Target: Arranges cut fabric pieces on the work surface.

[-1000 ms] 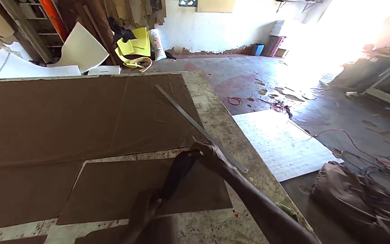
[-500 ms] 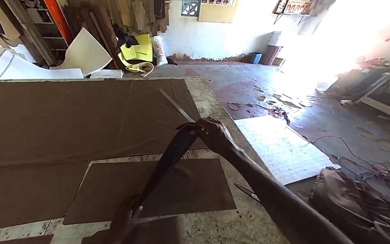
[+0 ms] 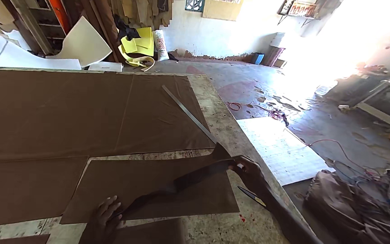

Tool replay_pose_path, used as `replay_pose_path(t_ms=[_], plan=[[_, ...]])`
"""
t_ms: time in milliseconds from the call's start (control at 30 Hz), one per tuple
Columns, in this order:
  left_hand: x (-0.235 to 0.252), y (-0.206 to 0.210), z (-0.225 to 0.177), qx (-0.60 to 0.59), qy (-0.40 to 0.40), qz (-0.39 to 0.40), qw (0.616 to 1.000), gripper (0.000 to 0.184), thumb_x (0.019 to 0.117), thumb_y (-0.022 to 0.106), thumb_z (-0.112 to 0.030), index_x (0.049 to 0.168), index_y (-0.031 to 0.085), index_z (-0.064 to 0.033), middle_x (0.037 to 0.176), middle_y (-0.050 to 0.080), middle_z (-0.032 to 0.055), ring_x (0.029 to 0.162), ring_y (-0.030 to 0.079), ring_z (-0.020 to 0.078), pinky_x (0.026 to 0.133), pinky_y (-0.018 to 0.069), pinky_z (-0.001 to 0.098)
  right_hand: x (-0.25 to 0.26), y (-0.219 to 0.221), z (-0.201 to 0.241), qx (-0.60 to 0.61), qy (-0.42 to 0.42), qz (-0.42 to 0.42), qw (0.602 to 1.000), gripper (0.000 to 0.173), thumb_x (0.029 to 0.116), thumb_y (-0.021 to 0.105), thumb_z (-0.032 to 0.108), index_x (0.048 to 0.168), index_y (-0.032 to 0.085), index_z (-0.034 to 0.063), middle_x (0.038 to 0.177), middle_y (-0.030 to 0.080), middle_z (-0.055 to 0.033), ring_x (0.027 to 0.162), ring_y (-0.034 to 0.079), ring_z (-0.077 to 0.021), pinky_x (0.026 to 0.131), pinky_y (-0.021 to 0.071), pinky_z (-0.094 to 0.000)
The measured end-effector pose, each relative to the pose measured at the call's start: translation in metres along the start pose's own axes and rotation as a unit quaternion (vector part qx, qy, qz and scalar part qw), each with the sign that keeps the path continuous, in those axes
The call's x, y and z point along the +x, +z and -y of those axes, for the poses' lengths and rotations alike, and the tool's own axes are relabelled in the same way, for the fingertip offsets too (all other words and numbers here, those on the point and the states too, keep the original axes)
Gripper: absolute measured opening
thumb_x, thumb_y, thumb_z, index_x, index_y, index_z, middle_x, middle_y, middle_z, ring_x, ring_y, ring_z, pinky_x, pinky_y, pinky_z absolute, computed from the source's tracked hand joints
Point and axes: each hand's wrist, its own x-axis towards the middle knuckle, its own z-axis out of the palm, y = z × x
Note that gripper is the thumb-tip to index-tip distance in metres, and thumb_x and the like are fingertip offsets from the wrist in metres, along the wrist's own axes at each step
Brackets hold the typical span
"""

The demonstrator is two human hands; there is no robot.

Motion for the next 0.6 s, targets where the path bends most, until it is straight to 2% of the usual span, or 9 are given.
replay_pose_path(t_ms=[33, 100, 133, 200, 300, 433, 500, 600], plan=[[-0.001, -0.001, 0.0, 0.003, -0.003, 0.003, 1.0, 0.045, 0.0977, 0.06, -0.051, 0.129, 0.07, -0.0206, 0.151, 0.054, 0.0082, 0.144, 0.044, 0.0291, 0.119, 0.0347, 0.0514, -0.013, 0.006, -0.013, 0.003, 0.019, 0.005, 1.0, 0.022, 0.0953, 0.069, 0.035, 0.106, 0.075, 0.017, 0.108, 0.071, 0.0023, 0.097, 0.067, -0.0131, 0.079, 0.058, -0.0388], [0.001, -0.001, -0.001, 0.006, -0.006, 0.003, 1.0, 0.037, 0.0953, 0.063, -0.038, 0.127, 0.072, -0.0208, 0.149, 0.055, 0.0076, 0.143, 0.045, 0.0296, 0.119, 0.0358, 0.0512, -0.035, 0.018, -0.032, 0.011, 0.063, 0.03, 0.997, 0.021, 0.0946, 0.071, 0.034, 0.103, 0.075, 0.015, 0.109, 0.072, 0.0005, 0.1, 0.067, -0.0138, 0.085, 0.0574, -0.0403], [0.003, 0.0, 0.0, 0.004, -0.004, -0.003, 1.0, 0.036, 0.0903, 0.062, -0.028, 0.123, 0.073, -0.0201, 0.147, 0.057, 0.0076, 0.142, 0.046, 0.0301, 0.117, 0.0371, 0.051, -0.044, 0.023, -0.039, 0.015, 0.085, 0.049, 0.995, 0.022, 0.0954, 0.07, 0.033, 0.102, 0.074, 0.0122, 0.11, 0.071, -0.0018, 0.102, 0.067, -0.0151, 0.089, 0.0565, -0.0415], [0.008, 0.0, 0.002, 0.001, 0.004, -0.007, 1.0, 0.033, 0.0871, 0.059, -0.019, 0.116, 0.076, -0.0179, 0.143, 0.059, 0.0086, 0.139, 0.049, 0.0304, 0.116, 0.0386, 0.0497, -0.058, 0.035, -0.05, 0.002, 0.124, 0.077, 0.989, 0.025, 0.0966, 0.068, 0.034, 0.103, 0.074, 0.01, 0.109, 0.071, -0.0037, 0.103, 0.067, -0.0169, 0.093, 0.0557, -0.0425], [0.011, -0.002, 0.008, 0.004, 0.015, -0.002, 1.0, 0.032, 0.0871, 0.058, -0.016, 0.113, 0.077, -0.0175, 0.142, 0.061, 0.0077, 0.138, 0.05, 0.0292, 0.116, 0.0394, 0.0472, -0.073, 0.044, -0.051, -0.042, 0.182, 0.109, 0.976, 0.023, 0.0977, 0.064, 0.029, 0.11, 0.075, 0.0125, 0.12, 0.07, -0.0038, 0.115, 0.065, -0.0201, 0.102, 0.0516, -0.0468], [0.008, -0.011, 0.017, 0.013, 0.005, 0.006, 1.0, 0.037, 0.0823, 0.058, -0.007, 0.114, 0.076, -0.0146, 0.142, 0.06, 0.011, 0.136, 0.051, 0.0332, 0.114, 0.039, 0.0521, -0.079, 0.045, -0.049, -0.071, 0.238, 0.14, 0.958, 0.026, 0.0965, 0.062, 0.02, 0.118, 0.074, 0.0131, 0.135, 0.066, -0.0051, 0.127, 0.061, -0.0237, 0.109, 0.0466, -0.0499], [0.006, -0.019, 0.023, 0.018, -0.006, 0.008, 1.0, 0.036, 0.0829, 0.057, -0.004, 0.112, 0.076, -0.0104, 0.141, 0.06, 0.0148, 0.135, 0.052, 0.0354, 0.115, 0.0386, 0.0513, -0.077, 0.039, -0.041, -0.054, 0.249, 0.157, 0.954, 0.027, 0.0972, 0.061, 0.015, 0.121, 0.073, 0.0101, 0.137, 0.065, -0.0067, 0.127, 0.061, -0.0239, 0.11, 0.0458, -0.0475], [0.002, -0.032, 0.034, 0.024, -0.018, 0.006, 1.0, 0.033, 0.0853, 0.056, 0.0, 0.11, 0.077, -0.0085, 0.139, 0.062, 0.017, 0.134, 0.053, 0.0371, 0.115, 0.0388, 0.0524, -0.087, 0.041, -0.065, -0.021, 0.202, 0.107, 0.973, 0.02, 0.097, 0.062, 0.015, 0.112, 0.075, 0.0124, 0.132, 0.068, -0.0006, 0.122, 0.064, -0.0164, 0.106, 0.0514, -0.0425]])
